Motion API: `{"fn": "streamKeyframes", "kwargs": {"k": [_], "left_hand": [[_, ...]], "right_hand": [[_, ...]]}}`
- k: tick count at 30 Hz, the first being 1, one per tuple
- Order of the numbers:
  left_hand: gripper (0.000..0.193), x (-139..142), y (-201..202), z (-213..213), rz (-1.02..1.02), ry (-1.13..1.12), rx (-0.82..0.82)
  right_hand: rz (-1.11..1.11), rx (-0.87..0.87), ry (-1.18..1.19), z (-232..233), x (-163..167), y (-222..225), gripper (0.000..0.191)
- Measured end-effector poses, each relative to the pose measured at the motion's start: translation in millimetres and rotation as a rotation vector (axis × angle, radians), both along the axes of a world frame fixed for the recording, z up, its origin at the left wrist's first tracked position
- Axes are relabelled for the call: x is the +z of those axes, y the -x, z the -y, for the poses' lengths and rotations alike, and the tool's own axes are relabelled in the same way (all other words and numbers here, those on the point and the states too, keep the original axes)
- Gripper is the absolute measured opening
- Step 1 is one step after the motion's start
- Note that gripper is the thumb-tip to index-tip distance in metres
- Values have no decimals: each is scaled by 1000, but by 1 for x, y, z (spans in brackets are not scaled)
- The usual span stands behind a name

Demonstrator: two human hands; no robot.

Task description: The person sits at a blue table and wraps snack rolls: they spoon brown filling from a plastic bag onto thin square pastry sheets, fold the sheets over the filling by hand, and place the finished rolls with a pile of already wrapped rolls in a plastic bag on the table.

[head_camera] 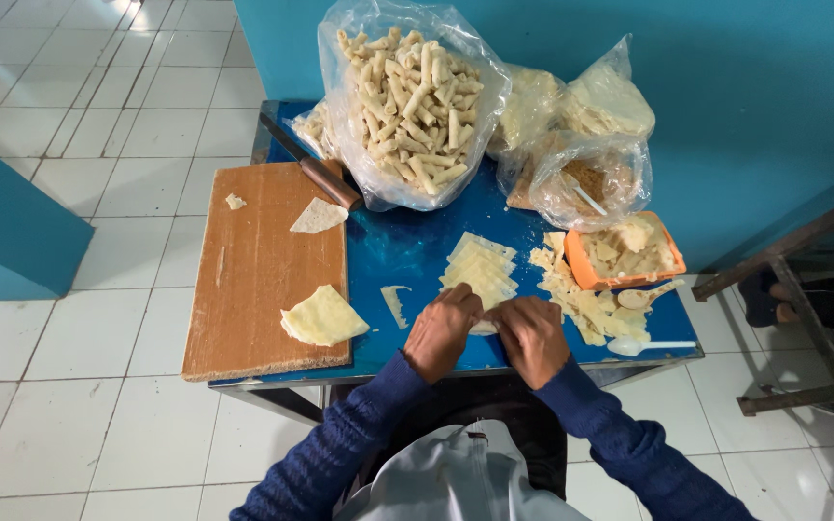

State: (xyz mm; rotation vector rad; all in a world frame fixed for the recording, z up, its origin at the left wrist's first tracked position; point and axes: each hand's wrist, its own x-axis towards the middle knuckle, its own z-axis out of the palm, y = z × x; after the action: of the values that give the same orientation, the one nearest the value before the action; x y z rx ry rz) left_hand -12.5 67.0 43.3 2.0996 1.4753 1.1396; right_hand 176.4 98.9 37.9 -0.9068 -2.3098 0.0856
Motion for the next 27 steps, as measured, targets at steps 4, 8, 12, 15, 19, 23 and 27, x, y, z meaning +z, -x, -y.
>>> {"fn": "streamKeyframes", "kwargs": {"k": [4,8,12,15,19,23,27], "left_hand": [[6,2,3,8,13,-17,-52],[17,3,5,13,37,-38,-100],[15,0,5,7,46,-20,-91],[9,-4,7,3,96,-25,-136],[10,-3,8,1,120,64,-104],[22,2,8,6,75,16,-106],[17,2,6,5,68,-6,-77]], "right_hand": [[29,29,-104,7,-1,-3,15],[3,27,-119,5,-1,-1,12],[2,43,-86,-1,1,-2,14],[2,72,-86,-3,1,-3,14],[21,51,-78,-7,-1,-2,12],[18,40,6,-13,-1,-1,11],[24,2,-9,-13,1,-1,14]]}}
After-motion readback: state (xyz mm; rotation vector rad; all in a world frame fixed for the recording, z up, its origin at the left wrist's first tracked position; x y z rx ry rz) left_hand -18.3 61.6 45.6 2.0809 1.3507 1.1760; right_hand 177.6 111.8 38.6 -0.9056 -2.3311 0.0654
